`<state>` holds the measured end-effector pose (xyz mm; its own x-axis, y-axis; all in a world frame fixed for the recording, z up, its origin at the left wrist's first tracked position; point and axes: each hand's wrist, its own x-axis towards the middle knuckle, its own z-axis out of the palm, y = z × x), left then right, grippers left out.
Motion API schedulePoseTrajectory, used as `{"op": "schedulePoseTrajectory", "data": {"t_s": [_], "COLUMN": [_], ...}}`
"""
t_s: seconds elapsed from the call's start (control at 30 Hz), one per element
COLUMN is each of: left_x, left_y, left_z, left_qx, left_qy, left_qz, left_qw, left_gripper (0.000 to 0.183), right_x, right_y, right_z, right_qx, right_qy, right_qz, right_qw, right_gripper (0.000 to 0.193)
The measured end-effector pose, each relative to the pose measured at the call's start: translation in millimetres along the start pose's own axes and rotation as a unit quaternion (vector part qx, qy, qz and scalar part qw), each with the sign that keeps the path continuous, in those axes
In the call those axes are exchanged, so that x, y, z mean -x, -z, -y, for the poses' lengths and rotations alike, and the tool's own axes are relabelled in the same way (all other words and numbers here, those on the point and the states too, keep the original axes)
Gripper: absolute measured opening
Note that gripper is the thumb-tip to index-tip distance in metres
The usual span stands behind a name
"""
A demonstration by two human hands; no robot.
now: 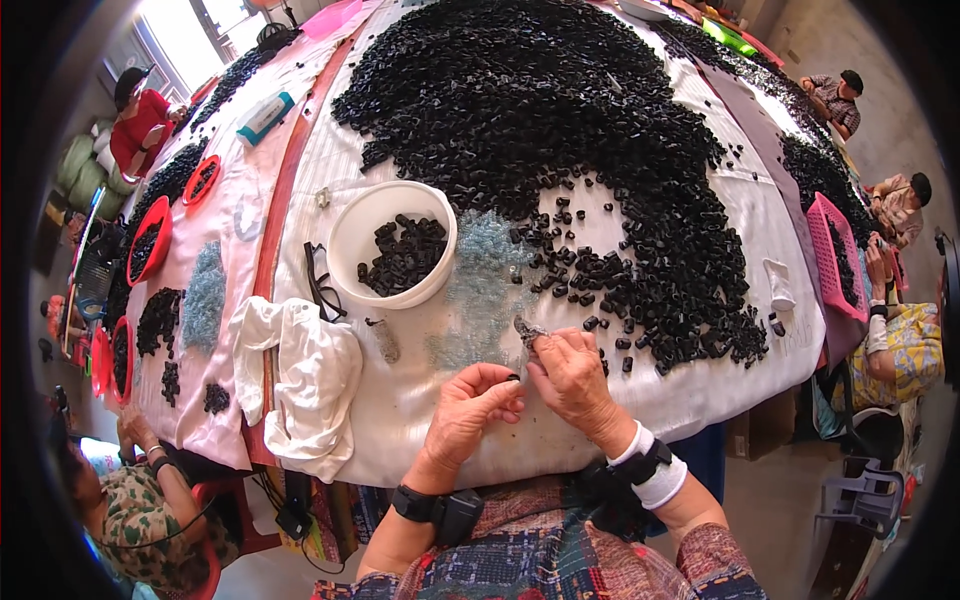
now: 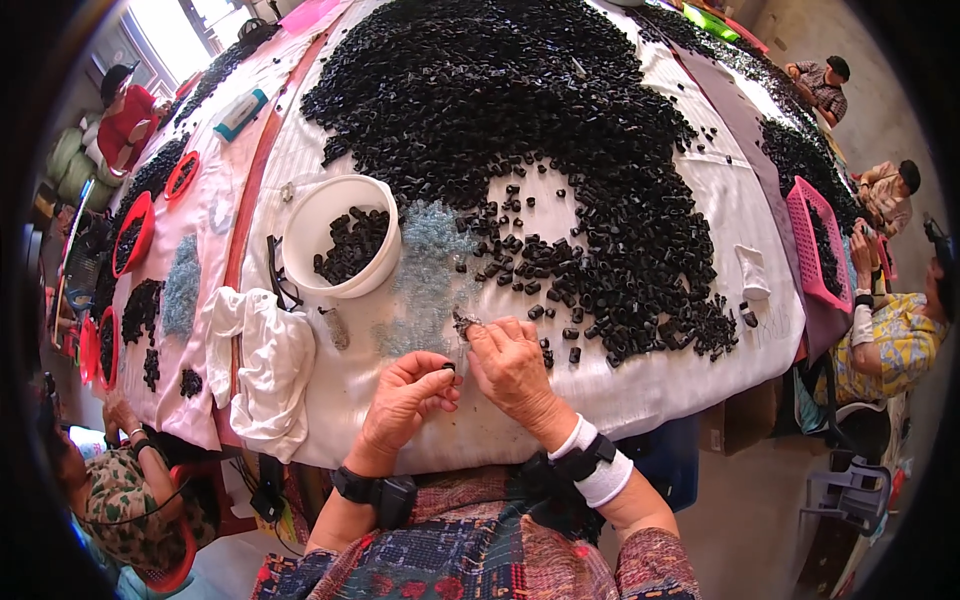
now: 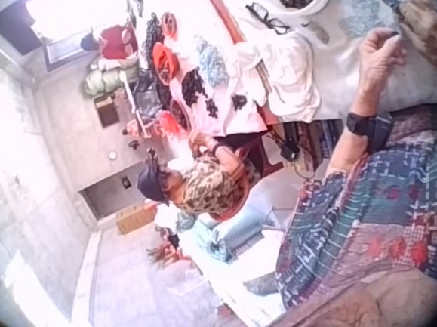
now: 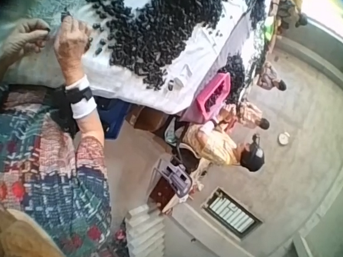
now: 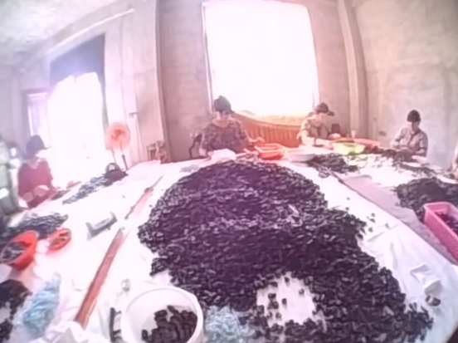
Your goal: Sort small black shoe components from a large pile into a smaller container.
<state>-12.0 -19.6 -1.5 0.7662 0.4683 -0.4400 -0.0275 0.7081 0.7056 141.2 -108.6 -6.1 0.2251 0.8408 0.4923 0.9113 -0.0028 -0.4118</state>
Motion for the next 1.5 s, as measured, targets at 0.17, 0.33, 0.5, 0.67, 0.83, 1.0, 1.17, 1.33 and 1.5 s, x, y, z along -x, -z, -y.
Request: {"op": "schedulePoseTrajectory", "data": {"t_s": [0.17, 0.33, 0.5, 0.67, 0.83, 1.0, 1.17, 1.33, 1.5], "left_x": [-0.3, 0.3, -2.4, -7.7, -13.2, -12.0, -10.2, -11.9, -12.7], "left_y": [3.1, -0.1, -5.3, -10.4, -16.7, -18.0, -22.6, -19.7, -18.8], "left_z": [3.5, 4.7, 5.7, 7.7, 11.8, 9.4, 5.7, 9.4, 12.1], "left_qx": [0.015, -0.024, -0.07, -0.127, -0.177, -0.226, -0.099, -0.067, -0.067], "left_qy": [-0.008, -0.019, -0.046, -0.075, -0.113, -0.108, -0.03, -0.017, -0.015], "left_qz": [0.003, -0.014, -0.024, -0.01, 0.009, 0.007, 0.034, 0.043, 0.056], "left_qw": [1.0, 0.999, 0.996, 0.989, 0.978, 0.968, 0.994, 0.997, 0.996], "left_gripper": [0.02, 0.023, 0.021, 0.02, 0.017, 0.017, 0.019, 0.02, 0.022], "right_x": [-4.1, -5.8, -2.0, -7.1, -3.7, -4.1, 5.2, 15.0, 15.1], "right_y": [-11.7, -14.4, 11.5, 40.1, 43.4, 45.3, 41.9, 33.4, 28.6], "right_z": [4.8, 3.4, 1.6, 7.5, 5.3, 6.7, 10.2, 11.3, 12.0], "right_qx": [0.06, 0.079, -0.033, -0.057, -0.023, -0.047, -0.243, -0.218, -0.165], "right_qy": [-0.02, -0.009, -0.001, 0.037, 0.066, 0.06, -0.119, -0.117, -0.059], "right_qz": [-0.013, -0.018, -0.03, 0.016, 0.071, 0.077, -0.021, -0.04, -0.063], "right_qw": [0.998, 0.997, 0.999, 0.998, 0.995, 0.994, 0.963, 0.968, 0.983], "right_gripper": [0.031, 0.03, 0.032, 0.032, 0.03, 0.029, 0.027, 0.025, 0.025]}}
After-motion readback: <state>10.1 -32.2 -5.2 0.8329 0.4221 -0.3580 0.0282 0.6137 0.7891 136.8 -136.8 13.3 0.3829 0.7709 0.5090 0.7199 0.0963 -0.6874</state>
